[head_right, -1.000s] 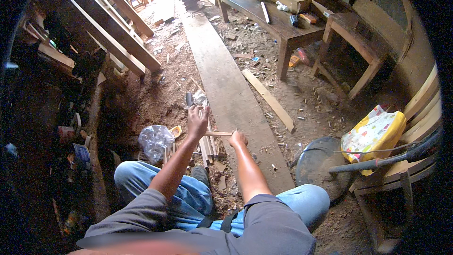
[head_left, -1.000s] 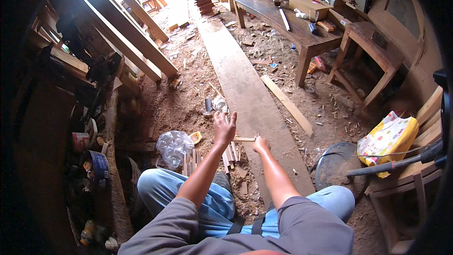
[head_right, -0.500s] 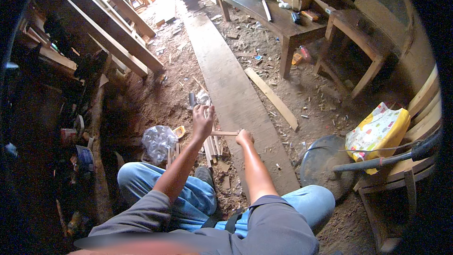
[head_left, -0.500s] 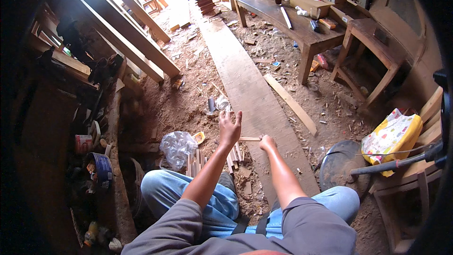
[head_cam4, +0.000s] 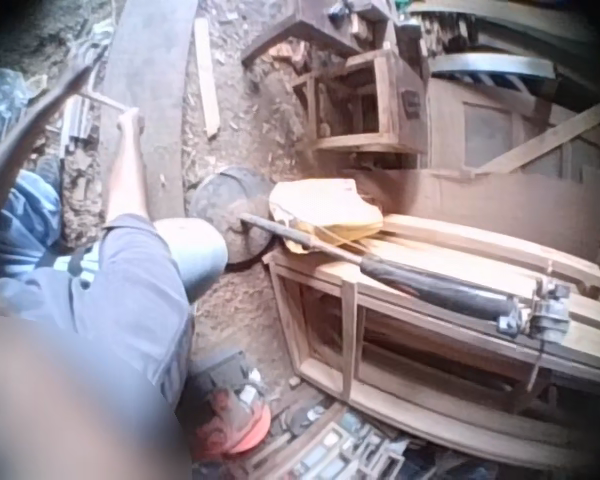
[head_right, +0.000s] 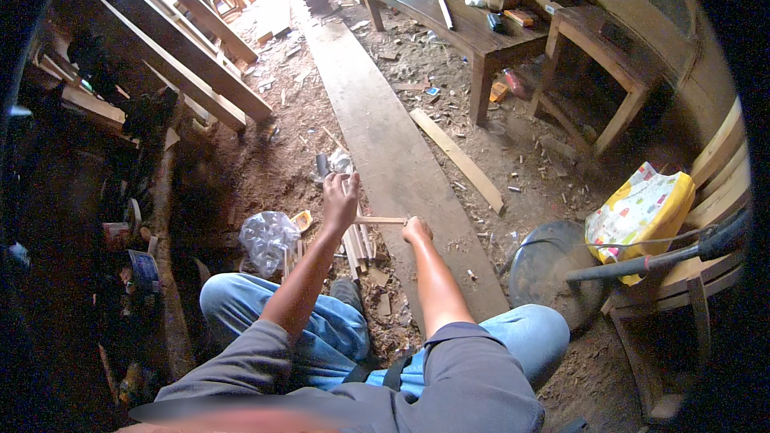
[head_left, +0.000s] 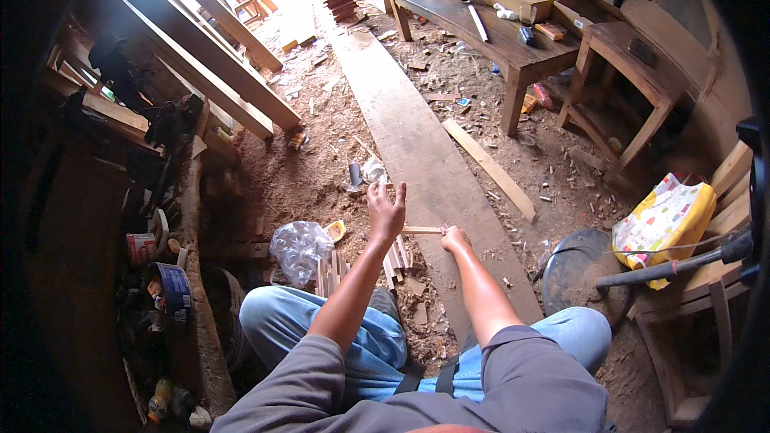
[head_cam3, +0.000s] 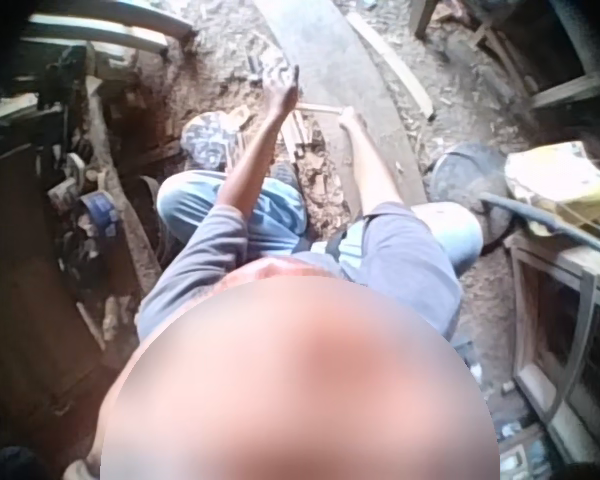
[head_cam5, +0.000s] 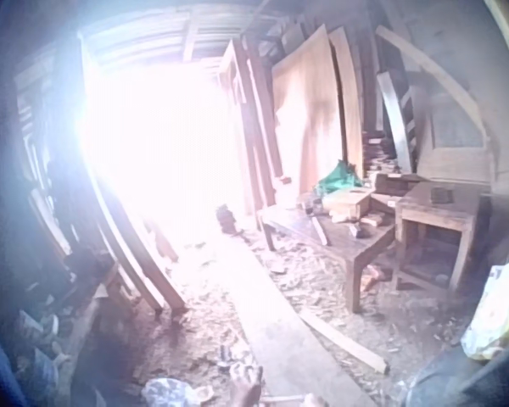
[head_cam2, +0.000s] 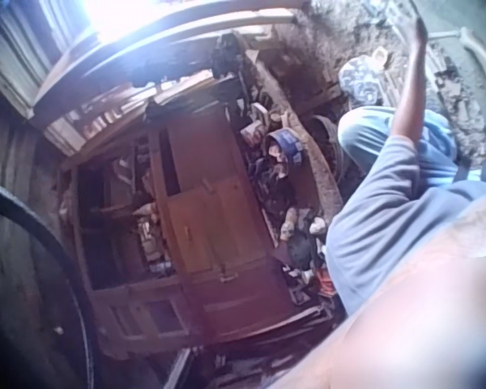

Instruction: The person sits on the floor and uses a knife to shave and shape thin wooden sticks. They repeatedly hold a stick with one hand and scrape along its length with the knife in the other, then place the finished stick on a small pile.

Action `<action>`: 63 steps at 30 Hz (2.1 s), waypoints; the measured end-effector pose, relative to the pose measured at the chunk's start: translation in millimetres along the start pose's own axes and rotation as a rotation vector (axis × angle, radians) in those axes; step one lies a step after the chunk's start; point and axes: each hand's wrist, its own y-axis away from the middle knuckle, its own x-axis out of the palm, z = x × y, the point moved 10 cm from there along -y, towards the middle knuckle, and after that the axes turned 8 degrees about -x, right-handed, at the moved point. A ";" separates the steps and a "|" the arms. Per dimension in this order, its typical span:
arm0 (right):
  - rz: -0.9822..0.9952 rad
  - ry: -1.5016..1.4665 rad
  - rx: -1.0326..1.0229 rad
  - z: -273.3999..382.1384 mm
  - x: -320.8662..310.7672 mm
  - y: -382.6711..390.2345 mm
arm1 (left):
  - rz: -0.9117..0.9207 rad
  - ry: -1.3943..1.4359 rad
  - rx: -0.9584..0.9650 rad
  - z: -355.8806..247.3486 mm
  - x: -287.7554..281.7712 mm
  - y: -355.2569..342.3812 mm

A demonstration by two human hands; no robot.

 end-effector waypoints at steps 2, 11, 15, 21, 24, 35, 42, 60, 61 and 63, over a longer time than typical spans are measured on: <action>-0.036 -0.007 -0.030 -0.5 2.1 3.7 | 0.008 0.019 0.021 -4.6 2.8 2.0; -0.151 -0.211 -0.036 -22.8 34.0 -13.1 | -0.083 0.009 0.036 6.2 -0.5 -2.1; -0.079 -0.258 -0.138 -25.7 38.1 -30.0 | -0.056 -0.007 -0.030 15.1 0.8 -5.3; -0.046 -0.264 0.016 -32.2 26.0 -27.3 | 0.001 -0.050 -0.050 16.1 -1.9 -10.8; -0.028 -0.269 0.018 -28.9 26.8 -20.4 | 0.010 -0.038 -0.093 21.7 -3.6 -13.9; -0.033 -0.238 0.027 -25.7 23.1 -12.2 | 0.002 -0.031 -0.052 21.0 -6.2 -15.2; -0.089 -0.288 0.008 -31.6 31.2 -16.4 | -0.031 -0.019 -0.035 13.2 -3.1 -9.7; -0.141 -0.375 -0.009 -30.6 31.5 -13.0 | -0.032 -0.020 -0.001 8.2 -4.2 -7.6; -0.128 -0.364 -0.004 -30.0 31.4 -13.2 | -0.027 -0.019 0.007 6.5 -3.5 -7.1; -0.111 -0.351 0.002 -30.4 32.6 -14.7 | -0.018 -0.012 0.001 4.7 -2.4 -6.5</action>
